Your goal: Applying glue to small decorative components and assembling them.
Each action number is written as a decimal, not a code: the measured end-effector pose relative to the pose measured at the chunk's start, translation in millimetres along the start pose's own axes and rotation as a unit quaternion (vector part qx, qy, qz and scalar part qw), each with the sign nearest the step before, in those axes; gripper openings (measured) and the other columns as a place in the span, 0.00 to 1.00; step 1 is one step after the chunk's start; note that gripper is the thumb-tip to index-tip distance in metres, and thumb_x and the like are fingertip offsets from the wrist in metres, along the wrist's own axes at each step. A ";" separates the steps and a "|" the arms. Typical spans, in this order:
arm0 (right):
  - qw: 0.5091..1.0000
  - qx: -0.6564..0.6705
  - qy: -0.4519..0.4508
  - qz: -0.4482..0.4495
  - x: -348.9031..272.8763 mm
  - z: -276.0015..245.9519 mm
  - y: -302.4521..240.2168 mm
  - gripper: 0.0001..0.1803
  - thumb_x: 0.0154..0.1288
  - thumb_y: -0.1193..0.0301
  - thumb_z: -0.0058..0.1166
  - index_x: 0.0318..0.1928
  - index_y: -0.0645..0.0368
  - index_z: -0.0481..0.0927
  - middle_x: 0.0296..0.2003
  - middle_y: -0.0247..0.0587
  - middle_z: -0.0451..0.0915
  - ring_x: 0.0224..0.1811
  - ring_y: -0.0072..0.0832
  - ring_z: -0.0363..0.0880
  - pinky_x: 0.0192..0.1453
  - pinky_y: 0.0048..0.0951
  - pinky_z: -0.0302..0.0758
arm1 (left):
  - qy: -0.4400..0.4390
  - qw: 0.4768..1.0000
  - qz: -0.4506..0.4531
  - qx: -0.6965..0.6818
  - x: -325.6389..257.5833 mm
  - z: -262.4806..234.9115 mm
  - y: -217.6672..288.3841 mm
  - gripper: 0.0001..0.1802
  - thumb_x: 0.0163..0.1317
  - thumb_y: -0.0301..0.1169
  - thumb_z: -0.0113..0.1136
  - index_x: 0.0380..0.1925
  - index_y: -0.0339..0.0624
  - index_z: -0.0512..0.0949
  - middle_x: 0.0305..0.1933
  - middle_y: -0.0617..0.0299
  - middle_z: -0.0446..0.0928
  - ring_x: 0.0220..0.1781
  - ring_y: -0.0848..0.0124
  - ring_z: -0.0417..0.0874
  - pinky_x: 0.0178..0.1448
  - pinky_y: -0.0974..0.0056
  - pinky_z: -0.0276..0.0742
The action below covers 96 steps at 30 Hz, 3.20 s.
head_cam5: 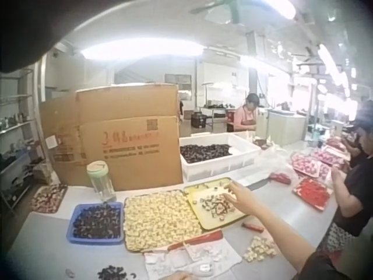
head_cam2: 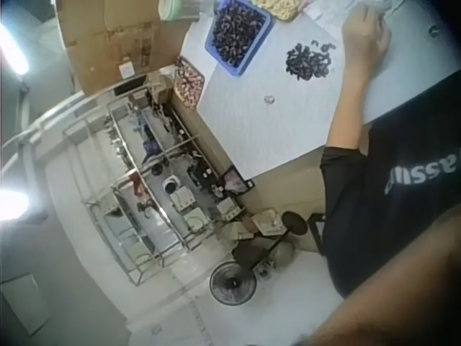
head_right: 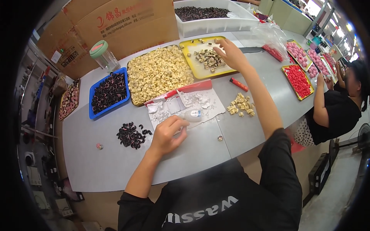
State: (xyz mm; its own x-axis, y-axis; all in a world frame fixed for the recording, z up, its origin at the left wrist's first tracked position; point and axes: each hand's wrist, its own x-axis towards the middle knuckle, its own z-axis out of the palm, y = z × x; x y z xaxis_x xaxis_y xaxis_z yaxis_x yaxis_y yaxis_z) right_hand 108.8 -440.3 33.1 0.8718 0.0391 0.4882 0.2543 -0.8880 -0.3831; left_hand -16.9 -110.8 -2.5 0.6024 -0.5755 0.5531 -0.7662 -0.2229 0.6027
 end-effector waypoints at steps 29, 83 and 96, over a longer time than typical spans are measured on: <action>0.991 0.107 -0.031 -0.073 -10.1 11.8 -46.9 0.06 0.54 0.80 0.55 0.32 0.65 0.71 0.29 0.43 0.72 0.30 0.33 0.74 0.34 0.29 0.71 | 0.027 0.998 -0.018 -0.062 -7.6 4.0 2.7 0.06 0.53 0.24 0.60 0.26 0.38 0.72 0.28 0.59 0.72 0.28 0.66 0.77 0.32 0.65 0.73; 0.953 0.230 -0.112 -0.163 -126.3 9.3 -101.3 0.16 0.53 0.74 0.61 0.43 0.60 0.74 0.44 0.44 0.74 0.51 0.40 0.71 0.55 0.36 0.68 | 0.202 0.810 -0.250 0.490 -138.3 -149.0 -34.3 0.16 0.63 0.30 0.52 0.51 0.41 0.74 0.55 0.56 0.72 0.60 0.58 0.64 0.63 0.58 0.60; 0.962 0.150 -0.133 -0.186 -141.7 4.3 -135.9 0.19 0.47 0.76 0.63 0.42 0.61 0.72 0.41 0.45 0.73 0.48 0.44 0.70 0.53 0.38 0.68 | 0.327 0.792 -0.317 0.406 -163.8 -140.5 -47.7 0.12 0.56 0.24 0.57 0.42 0.39 0.76 0.49 0.56 0.74 0.53 0.58 0.73 0.57 0.60 0.69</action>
State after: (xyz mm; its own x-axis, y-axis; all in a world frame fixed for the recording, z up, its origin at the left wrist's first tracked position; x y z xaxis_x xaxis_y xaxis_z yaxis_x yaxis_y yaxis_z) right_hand -47.5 -323.2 12.6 0.7630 0.4805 0.4323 0.6442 -0.6197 -0.4483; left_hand -47.6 104.6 -41.1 0.7080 0.3264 0.6262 0.0058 -0.8894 0.4570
